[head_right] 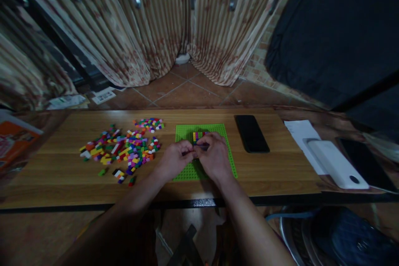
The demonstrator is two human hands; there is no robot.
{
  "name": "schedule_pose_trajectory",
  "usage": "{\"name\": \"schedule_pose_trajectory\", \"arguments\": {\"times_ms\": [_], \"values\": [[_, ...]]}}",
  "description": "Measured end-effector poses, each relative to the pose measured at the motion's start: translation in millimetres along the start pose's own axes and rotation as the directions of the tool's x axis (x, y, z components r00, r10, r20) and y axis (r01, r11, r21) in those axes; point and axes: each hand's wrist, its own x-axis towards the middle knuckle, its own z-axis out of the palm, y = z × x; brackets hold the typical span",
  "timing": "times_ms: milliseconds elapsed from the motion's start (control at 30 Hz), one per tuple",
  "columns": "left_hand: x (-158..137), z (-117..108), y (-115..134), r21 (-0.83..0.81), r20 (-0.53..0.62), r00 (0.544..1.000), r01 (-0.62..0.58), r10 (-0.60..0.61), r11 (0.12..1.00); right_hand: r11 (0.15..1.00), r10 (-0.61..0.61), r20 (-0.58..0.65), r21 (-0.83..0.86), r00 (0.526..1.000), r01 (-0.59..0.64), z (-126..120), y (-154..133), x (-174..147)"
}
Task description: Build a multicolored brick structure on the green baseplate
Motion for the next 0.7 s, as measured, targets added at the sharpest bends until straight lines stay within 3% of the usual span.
{"name": "schedule_pose_trajectory", "arguments": {"times_ms": [233,400,567,700], "values": [[1.5,0.2,3.1,0.021,0.005,0.999,0.032,-0.032,0.999,1.0,-0.019,0.009,0.005,1.0,0.019,0.6,2.2,0.5],[0.1,-6.5,-0.6,0.029,0.045,0.999,-0.022,0.02,0.999,0.991,-0.046,-0.015,0.126,0.999,0.047,-2.1,7.3,-0.5],[-0.8,-26.6,-6.6,0.023,0.088,0.996,-0.03,0.027,0.999,0.984,0.042,-0.085,0.173,0.995,-0.026,-6.3,8.9,-0.5],[3.3,-51.4,-9.1,-0.021,-0.002,0.999,-0.051,0.051,0.999,0.991,0.05,-0.137,0.132,0.989,-0.032,-9.1,9.6,0.6]]}}
